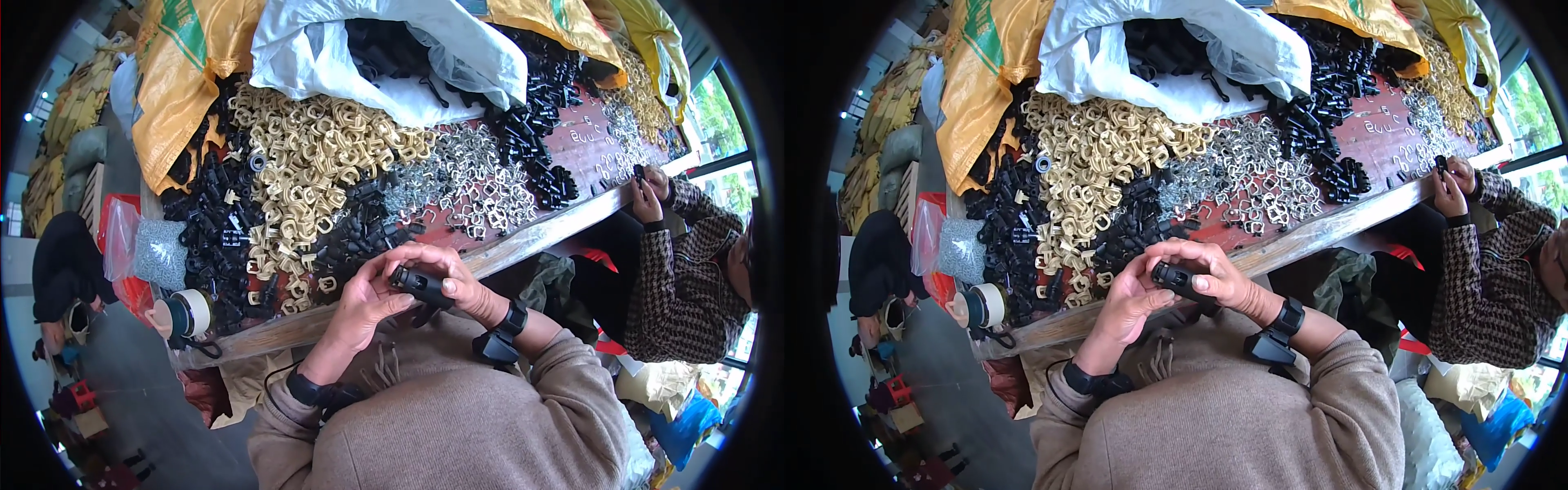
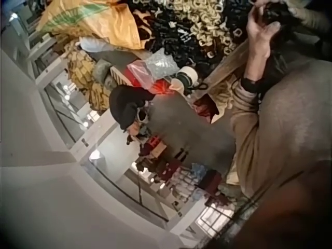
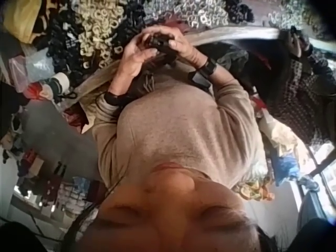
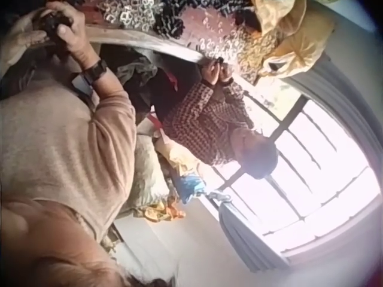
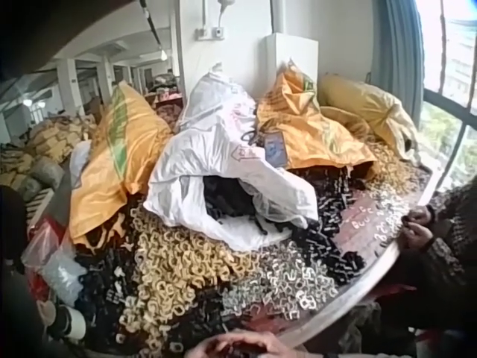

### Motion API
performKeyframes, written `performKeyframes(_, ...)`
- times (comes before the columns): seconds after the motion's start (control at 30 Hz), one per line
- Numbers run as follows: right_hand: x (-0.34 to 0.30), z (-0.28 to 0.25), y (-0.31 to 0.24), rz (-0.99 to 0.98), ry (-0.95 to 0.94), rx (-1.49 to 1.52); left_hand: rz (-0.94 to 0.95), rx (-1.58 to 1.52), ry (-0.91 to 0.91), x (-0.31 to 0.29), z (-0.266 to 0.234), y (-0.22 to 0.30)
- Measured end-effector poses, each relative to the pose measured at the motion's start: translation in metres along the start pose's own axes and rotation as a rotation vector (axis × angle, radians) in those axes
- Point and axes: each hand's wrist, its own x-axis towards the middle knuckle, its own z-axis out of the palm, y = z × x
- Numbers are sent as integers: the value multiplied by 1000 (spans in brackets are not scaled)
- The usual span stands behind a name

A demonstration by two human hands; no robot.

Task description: The person assembles components by hand, picking up a black plastic housing, pressing a metal clip into it, and then inserting a beige plastic piece. They repeat this process, handling the housing, metal clips, and beige pieces from piles on the table.

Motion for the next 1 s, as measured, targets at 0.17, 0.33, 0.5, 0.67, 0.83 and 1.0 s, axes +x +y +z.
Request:
performKeyframes(0.17, 1, 0, 1, -4, 16, 21, 4, 20, 40, 1, 3, 0)
performKeyframes(0.33, 6, -5, 6, 46, 60, 34, -25, 13, 60, 5, 1, 4)
performKeyframes(0.5, 10, -5, 6, 61, 77, 45, -28, -2, 63, 7, -3, 3)
performKeyframes(0.67, 5, -7, 8, 74, 93, 24, -32, 6, 61, 4, -3, 1)
performKeyframes(0.83, -9, -17, -5, -112, 67, -253, -4, 69, 67, -9, 3, 7)
performKeyframes(1.0, -94, -67, -62, 70, 315, -550, 255, 259, 211, -35, -29, 29)
